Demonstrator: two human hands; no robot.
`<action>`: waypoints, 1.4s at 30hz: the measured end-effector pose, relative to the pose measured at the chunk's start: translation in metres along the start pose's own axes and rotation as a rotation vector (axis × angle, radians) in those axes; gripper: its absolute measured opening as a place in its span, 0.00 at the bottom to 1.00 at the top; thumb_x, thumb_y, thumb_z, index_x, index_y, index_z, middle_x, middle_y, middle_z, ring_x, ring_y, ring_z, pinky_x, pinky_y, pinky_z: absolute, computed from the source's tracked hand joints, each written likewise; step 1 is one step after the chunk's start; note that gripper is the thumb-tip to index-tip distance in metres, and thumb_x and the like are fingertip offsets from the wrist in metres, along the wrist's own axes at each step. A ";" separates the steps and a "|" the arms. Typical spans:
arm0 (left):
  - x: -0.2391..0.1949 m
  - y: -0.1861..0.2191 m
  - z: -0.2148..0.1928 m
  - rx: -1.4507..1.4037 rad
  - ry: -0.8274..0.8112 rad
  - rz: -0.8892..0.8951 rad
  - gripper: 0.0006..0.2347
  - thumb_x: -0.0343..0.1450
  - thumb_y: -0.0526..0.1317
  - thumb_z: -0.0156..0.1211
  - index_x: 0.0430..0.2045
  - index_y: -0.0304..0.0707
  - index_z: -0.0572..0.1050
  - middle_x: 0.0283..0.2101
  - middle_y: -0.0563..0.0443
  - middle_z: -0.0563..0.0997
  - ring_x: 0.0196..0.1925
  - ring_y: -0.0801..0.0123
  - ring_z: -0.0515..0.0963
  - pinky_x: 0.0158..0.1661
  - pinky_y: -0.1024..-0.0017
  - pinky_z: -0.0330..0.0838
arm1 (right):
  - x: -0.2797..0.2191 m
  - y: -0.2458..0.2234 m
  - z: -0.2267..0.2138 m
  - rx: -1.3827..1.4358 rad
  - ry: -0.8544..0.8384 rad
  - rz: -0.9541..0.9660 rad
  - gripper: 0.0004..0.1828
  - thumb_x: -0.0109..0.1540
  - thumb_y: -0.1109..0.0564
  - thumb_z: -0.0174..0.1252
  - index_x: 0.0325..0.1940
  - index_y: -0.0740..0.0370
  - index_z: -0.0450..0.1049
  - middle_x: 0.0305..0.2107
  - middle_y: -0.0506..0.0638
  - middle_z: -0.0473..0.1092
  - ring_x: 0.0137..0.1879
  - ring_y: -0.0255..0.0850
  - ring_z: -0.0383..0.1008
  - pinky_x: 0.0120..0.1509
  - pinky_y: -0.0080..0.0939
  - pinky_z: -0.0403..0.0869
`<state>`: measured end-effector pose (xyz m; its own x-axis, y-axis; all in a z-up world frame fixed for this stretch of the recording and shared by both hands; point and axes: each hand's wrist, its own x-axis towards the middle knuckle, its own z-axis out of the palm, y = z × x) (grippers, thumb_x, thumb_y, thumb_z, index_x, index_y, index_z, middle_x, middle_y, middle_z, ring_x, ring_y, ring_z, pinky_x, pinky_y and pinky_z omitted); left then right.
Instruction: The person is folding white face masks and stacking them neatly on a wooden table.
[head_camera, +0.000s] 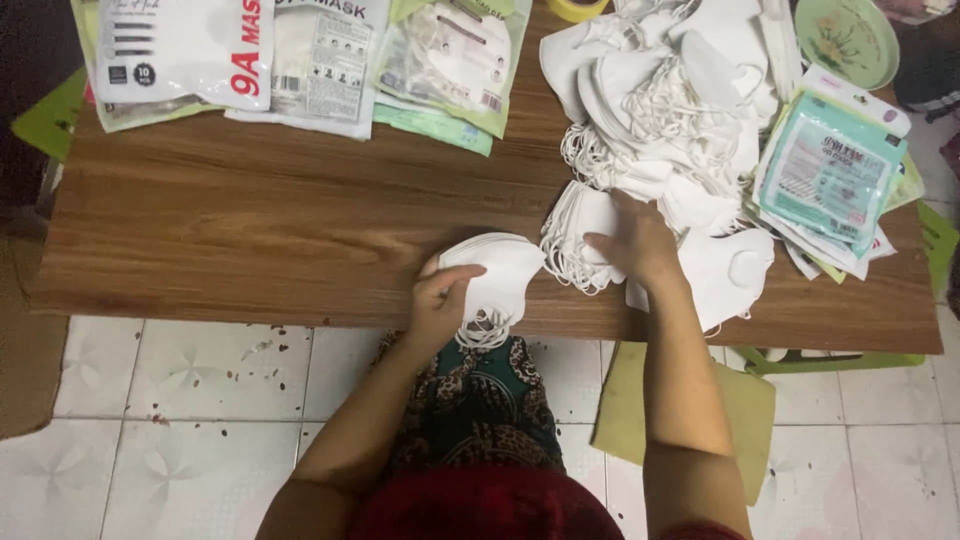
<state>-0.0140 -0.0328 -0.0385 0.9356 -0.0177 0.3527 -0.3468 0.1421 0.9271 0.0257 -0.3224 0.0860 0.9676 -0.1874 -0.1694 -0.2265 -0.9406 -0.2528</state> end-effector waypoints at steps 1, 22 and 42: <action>-0.001 0.003 0.001 0.002 0.000 -0.001 0.09 0.73 0.29 0.57 0.37 0.38 0.87 0.40 0.44 0.83 0.45 0.67 0.81 0.51 0.63 0.73 | -0.001 0.001 0.002 0.001 -0.002 -0.001 0.43 0.56 0.45 0.70 0.73 0.59 0.66 0.59 0.67 0.69 0.67 0.67 0.67 0.66 0.68 0.68; 0.017 0.024 -0.004 0.049 -0.039 -0.146 0.08 0.74 0.32 0.58 0.40 0.35 0.85 0.39 0.38 0.83 0.48 0.60 0.81 0.52 0.59 0.72 | -0.042 0.024 -0.011 0.708 0.501 -0.281 0.07 0.67 0.64 0.62 0.49 0.65 0.75 0.41 0.60 0.76 0.51 0.53 0.78 0.58 0.51 0.73; 0.005 -0.034 -0.023 -0.151 -0.047 -0.482 0.08 0.74 0.39 0.65 0.34 0.31 0.84 0.22 0.48 0.83 0.26 0.78 0.75 0.29 0.78 0.73 | -0.045 -0.050 0.036 0.636 0.312 -0.302 0.12 0.63 0.50 0.64 0.48 0.56 0.80 0.35 0.58 0.79 0.44 0.58 0.80 0.51 0.55 0.78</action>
<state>0.0037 -0.0146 -0.0715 0.9816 -0.1607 -0.1027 0.1409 0.2481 0.9584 -0.0105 -0.2563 0.0718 0.9630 -0.1087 0.2465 0.1227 -0.6374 -0.7607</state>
